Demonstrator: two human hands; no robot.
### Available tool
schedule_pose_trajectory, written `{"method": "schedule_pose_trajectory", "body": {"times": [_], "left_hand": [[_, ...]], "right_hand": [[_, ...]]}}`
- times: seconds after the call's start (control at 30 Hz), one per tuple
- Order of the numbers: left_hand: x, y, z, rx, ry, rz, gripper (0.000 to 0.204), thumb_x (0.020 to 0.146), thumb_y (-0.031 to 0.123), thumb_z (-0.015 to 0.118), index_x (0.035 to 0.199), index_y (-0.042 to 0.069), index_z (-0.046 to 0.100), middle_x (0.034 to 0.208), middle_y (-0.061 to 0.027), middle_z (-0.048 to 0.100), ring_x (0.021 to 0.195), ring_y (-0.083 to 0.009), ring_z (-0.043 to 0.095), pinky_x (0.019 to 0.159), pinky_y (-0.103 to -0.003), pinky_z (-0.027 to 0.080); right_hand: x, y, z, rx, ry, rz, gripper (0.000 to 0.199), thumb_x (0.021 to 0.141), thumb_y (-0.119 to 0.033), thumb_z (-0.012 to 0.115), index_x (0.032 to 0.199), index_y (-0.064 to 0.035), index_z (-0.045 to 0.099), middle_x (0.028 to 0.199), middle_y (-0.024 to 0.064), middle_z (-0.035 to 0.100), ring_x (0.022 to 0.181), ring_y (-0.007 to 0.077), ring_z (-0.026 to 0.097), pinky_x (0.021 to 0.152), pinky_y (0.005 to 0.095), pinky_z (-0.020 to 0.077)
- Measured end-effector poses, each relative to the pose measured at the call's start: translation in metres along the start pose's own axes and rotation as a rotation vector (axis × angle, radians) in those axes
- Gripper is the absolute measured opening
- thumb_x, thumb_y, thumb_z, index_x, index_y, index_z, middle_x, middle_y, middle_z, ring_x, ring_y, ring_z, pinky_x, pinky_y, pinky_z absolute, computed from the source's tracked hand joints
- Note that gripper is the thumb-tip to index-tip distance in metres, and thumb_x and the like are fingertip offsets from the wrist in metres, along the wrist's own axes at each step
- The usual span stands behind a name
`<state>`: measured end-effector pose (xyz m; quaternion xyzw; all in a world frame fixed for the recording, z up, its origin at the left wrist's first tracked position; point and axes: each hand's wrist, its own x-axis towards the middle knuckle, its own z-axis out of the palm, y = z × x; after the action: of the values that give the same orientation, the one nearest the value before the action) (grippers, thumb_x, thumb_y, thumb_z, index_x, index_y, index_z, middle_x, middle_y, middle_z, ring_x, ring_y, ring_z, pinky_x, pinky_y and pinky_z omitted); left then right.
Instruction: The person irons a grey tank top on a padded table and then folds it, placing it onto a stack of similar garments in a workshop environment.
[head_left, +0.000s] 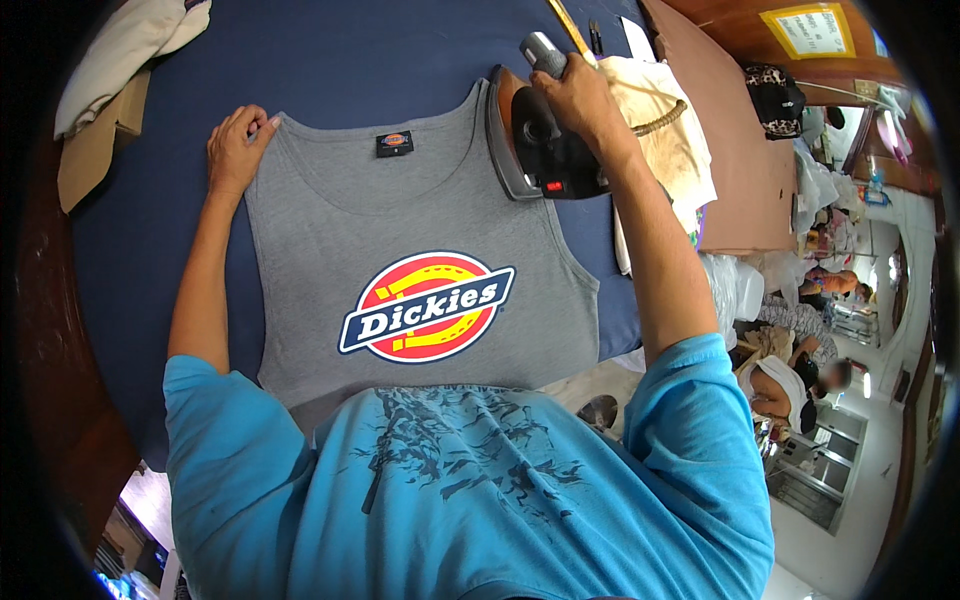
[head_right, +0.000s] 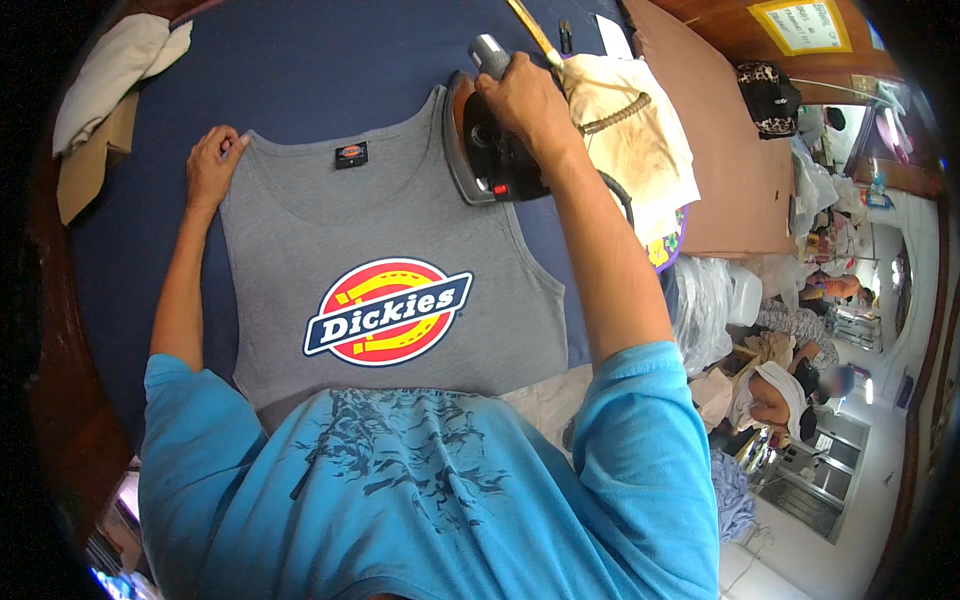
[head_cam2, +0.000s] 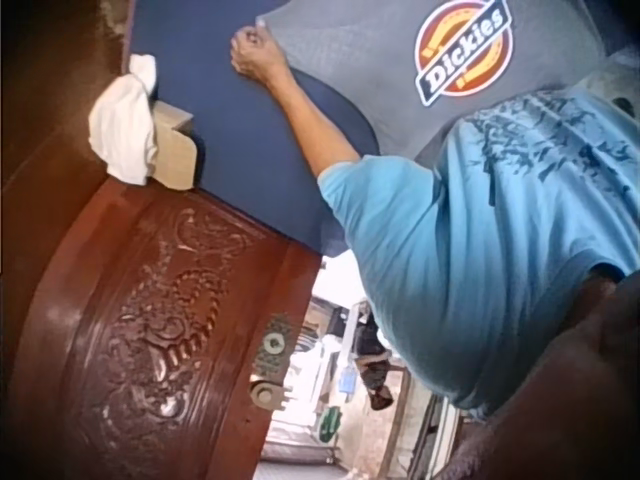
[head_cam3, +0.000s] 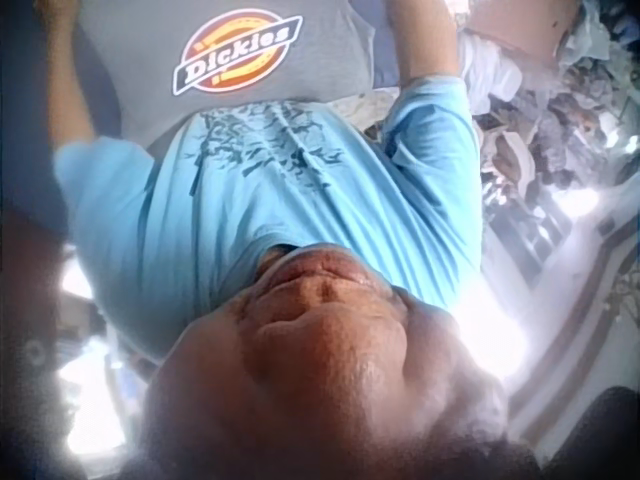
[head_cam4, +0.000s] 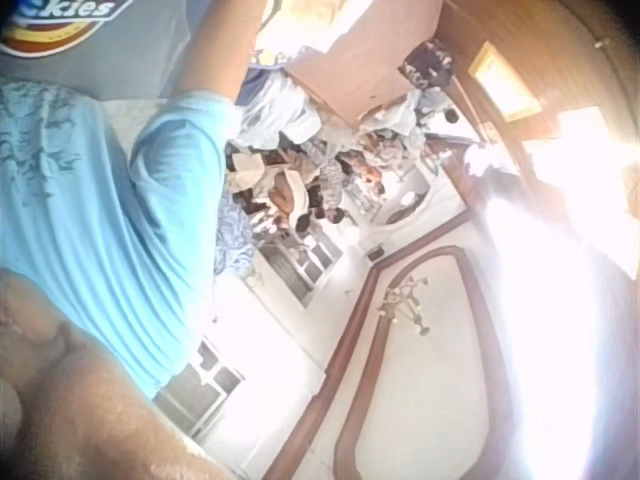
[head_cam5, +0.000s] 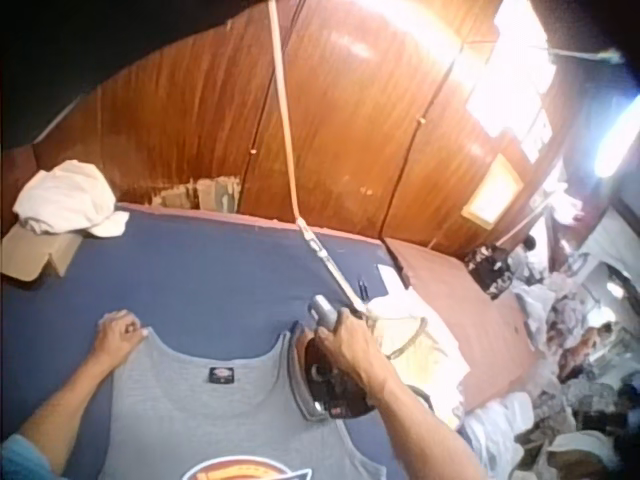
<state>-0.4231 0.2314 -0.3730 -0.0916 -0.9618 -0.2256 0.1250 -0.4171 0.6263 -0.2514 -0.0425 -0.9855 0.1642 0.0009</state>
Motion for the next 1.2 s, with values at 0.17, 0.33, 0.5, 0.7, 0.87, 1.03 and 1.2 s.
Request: {"method": "schedule_pose_trajectory", "body": {"times": [0.17, 0.33, 0.5, 0.7, 0.87, 1.03, 1.2], "left_hand": [[0.001, 0.0, 0.001, 0.006, 0.018, 0.016, 0.027, 0.082, 0.033, 0.061, 0.074, 0.008, 0.054, 0.067, -0.0007, 0.049, 0.068, -0.0179, 0.05, 0.069, -0.032, 0.038], [0.002, 0.001, -0.004, -0.004, -0.014, -0.004, 0.027, 0.083, 0.033, 0.061, 0.075, 0.008, 0.055, 0.068, -0.0016, 0.05, 0.07, -0.0184, 0.051, 0.07, -0.033, 0.04], [-0.001, 0.003, -0.003, -0.073, 0.017, -0.03, 0.029, 0.083, 0.037, 0.059, 0.078, 0.009, 0.057, 0.072, -0.0006, 0.055, 0.079, -0.0165, 0.057, 0.079, -0.033, 0.042], [-0.004, 0.002, -0.007, -0.021, -0.088, -0.071, 0.028, 0.083, 0.041, 0.058, 0.076, 0.014, 0.057, 0.074, 0.0042, 0.056, 0.082, -0.0139, 0.057, 0.086, -0.037, 0.038], [-0.005, -0.005, 0.005, -0.047, 0.043, 0.009, 0.026, 0.082, 0.034, 0.061, 0.072, 0.011, 0.054, 0.065, 0.0021, 0.044, 0.066, -0.0155, 0.046, 0.072, -0.032, 0.038], [-0.001, -0.005, 0.002, -0.022, -0.046, -0.063, 0.027, 0.082, 0.04, 0.06, 0.074, 0.014, 0.057, 0.066, 0.0053, 0.048, 0.073, -0.0134, 0.052, 0.082, -0.034, 0.039], [-0.002, -0.007, 0.003, -0.054, -0.026, -0.031, 0.027, 0.083, 0.039, 0.059, 0.073, 0.014, 0.056, 0.065, 0.0048, 0.047, 0.072, -0.0136, 0.051, 0.082, -0.035, 0.038]], "right_hand": [[0.017, 0.005, 0.002, -0.006, -0.011, -0.007, 0.05, 0.078, -0.034, 0.056, 0.105, 0.0078, 0.053, 0.097, 0.032, 0.059, 0.097, 0.0424, 0.057, 0.086, 0.0431, 0.0441], [0.021, 0.006, 0.0, 0.019, -0.055, -0.025, 0.055, 0.077, -0.036, 0.057, 0.11, 0.0071, 0.052, 0.1, 0.0315, 0.058, 0.099, 0.0416, 0.056, 0.086, 0.0422, 0.044], [0.011, 0.023, -0.015, 0.035, 0.019, -0.27, 0.067, 0.079, -0.041, 0.061, 0.121, 0.0075, 0.046, 0.1, 0.0291, 0.059, 0.094, 0.0336, 0.061, 0.082, 0.0375, 0.046], [-0.027, -0.017, -0.007, 0.056, -0.156, -0.223, 0.057, 0.08, -0.045, 0.06, 0.108, 0.0045, 0.056, 0.082, 0.0237, 0.063, 0.078, 0.0295, 0.065, 0.072, 0.0347, 0.048], [-0.022, -0.041, -0.002, -0.12, -0.115, -0.171, 0.06, 0.079, -0.051, 0.057, 0.102, 0.0051, 0.06, 0.073, 0.0248, 0.062, 0.073, 0.0352, 0.064, 0.068, 0.0379, 0.049], [-0.006, -0.047, 0.003, -0.147, -0.167, -0.178, 0.057, 0.08, -0.051, 0.056, 0.098, 0.0026, 0.061, 0.068, 0.0214, 0.063, 0.063, 0.0324, 0.065, 0.061, 0.0372, 0.0501], [-0.011, -0.052, 0.0, -0.131, -0.16, -0.205, 0.054, 0.079, -0.052, 0.058, 0.096, -0.001, 0.062, 0.068, 0.0179, 0.064, 0.063, 0.0281, 0.066, 0.06, 0.0354, 0.0506]]}}
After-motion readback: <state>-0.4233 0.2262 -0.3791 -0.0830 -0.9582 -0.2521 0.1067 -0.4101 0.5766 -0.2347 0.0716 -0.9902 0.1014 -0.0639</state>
